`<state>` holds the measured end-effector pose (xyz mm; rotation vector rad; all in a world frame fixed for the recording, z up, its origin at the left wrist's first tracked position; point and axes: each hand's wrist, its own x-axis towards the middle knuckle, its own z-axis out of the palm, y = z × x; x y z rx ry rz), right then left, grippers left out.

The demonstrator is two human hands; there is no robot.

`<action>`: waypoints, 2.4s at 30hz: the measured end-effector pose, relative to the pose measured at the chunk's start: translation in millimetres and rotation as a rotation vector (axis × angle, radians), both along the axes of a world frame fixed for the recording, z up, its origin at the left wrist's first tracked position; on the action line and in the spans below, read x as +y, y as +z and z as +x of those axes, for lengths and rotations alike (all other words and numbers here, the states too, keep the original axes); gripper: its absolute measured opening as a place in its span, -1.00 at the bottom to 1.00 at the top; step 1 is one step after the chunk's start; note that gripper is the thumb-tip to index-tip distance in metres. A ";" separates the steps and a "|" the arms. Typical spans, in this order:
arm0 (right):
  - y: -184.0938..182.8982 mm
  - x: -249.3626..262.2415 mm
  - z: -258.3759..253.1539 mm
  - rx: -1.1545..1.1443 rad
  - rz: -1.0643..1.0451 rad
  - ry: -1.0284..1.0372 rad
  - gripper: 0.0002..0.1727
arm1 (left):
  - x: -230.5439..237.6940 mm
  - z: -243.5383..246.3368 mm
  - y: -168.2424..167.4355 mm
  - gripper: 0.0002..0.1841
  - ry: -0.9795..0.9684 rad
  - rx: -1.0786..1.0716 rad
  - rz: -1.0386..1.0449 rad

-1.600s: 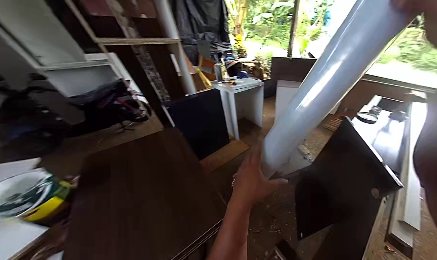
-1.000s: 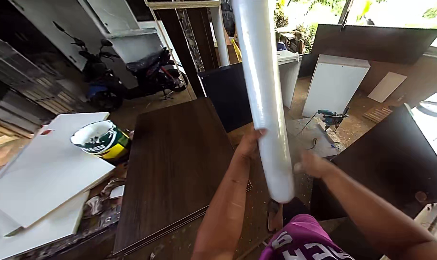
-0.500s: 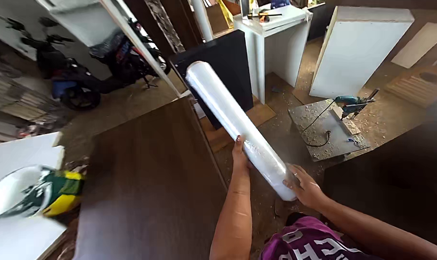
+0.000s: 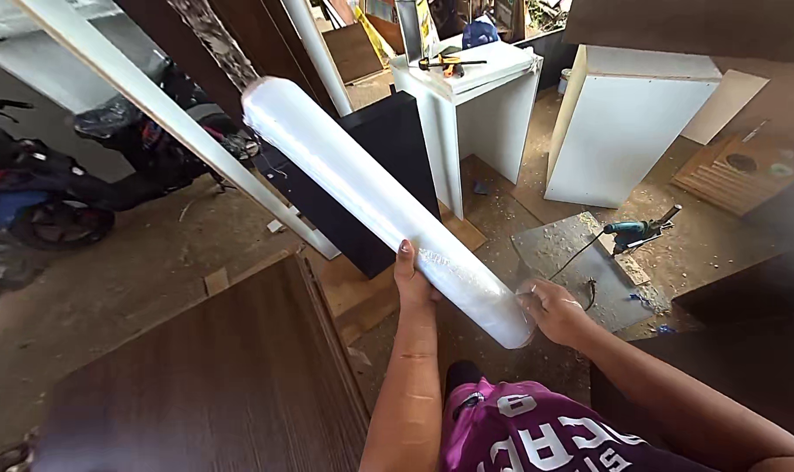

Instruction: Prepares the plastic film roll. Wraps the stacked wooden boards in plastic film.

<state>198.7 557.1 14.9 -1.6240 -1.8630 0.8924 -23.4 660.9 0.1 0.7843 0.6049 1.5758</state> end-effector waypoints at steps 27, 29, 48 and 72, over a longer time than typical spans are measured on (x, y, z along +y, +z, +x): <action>-73.7 385.2 127.1 0.680 0.454 -0.613 -0.91 | 519.6 277.5 -10.1 -0.21 -0.978 0.264 0.072; -96.2 406.6 155.3 0.906 0.613 -0.614 -0.89 | 548.0 326.2 -22.5 -0.22 -0.960 0.355 0.006; -41.3 570.1 403.9 0.310 0.431 -1.078 -0.80 | 657.1 633.8 1.2 -0.13 -1.198 0.614 0.255; -8.7 692.4 608.5 0.376 0.690 -1.568 -0.89 | 763.8 890.7 -6.8 -0.07 -1.916 0.349 0.235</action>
